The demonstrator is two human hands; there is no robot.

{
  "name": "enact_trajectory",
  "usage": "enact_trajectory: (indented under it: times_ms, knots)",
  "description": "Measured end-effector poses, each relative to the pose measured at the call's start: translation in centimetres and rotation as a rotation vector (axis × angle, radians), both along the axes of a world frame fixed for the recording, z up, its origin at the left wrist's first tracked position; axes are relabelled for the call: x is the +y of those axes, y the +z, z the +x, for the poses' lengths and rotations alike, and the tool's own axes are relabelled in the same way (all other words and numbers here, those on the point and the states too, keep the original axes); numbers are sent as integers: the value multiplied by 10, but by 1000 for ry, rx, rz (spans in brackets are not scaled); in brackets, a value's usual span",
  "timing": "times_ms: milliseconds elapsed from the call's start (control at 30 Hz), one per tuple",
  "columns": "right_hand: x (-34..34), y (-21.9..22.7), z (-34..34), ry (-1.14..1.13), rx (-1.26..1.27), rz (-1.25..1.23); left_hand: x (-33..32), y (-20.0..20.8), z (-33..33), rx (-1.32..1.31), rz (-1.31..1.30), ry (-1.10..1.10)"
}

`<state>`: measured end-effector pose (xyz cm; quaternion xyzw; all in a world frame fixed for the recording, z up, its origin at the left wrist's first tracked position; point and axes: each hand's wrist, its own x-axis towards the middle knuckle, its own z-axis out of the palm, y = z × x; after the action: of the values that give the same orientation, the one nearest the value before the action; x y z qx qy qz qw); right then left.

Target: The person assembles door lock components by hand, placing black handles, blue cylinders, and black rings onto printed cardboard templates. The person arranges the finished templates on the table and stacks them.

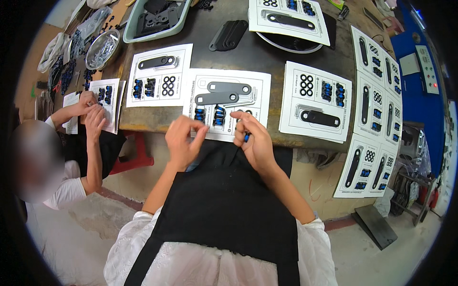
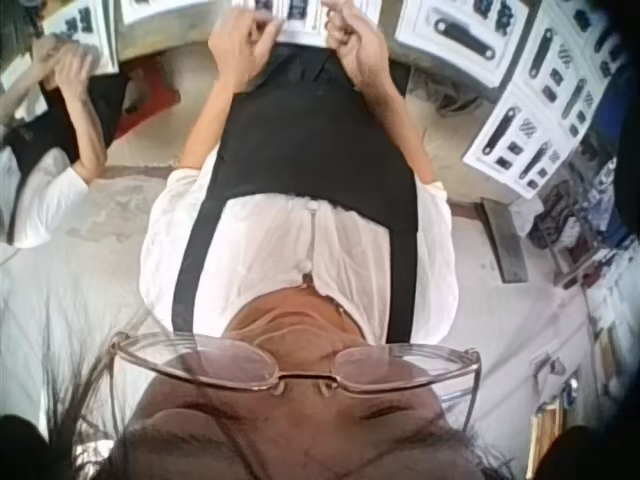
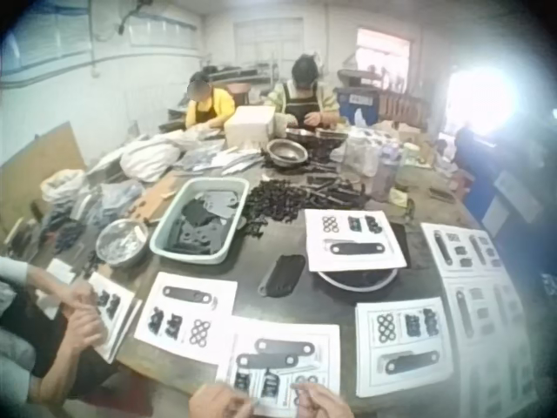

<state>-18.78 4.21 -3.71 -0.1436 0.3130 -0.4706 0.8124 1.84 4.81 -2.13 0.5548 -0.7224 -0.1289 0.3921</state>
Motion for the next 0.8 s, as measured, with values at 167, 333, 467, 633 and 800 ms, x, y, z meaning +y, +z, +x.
enact_trajectory:
  times_ms: [167,333,467,633,800]
  knots:
    - [9,27,32,138,-22,-47,28,11,-41,121,143,-142]
    - [21,21,40,175,255,-298,38,2,-33,226,316,-149]
    - [16,33,47,215,1199,-796,36,14,14,333,304,101]
    - [-1,11,62,148,1421,-1182,27,5,66,443,317,348]
    - [-10,3,67,175,1479,-1177,30,-1,69,451,284,302]
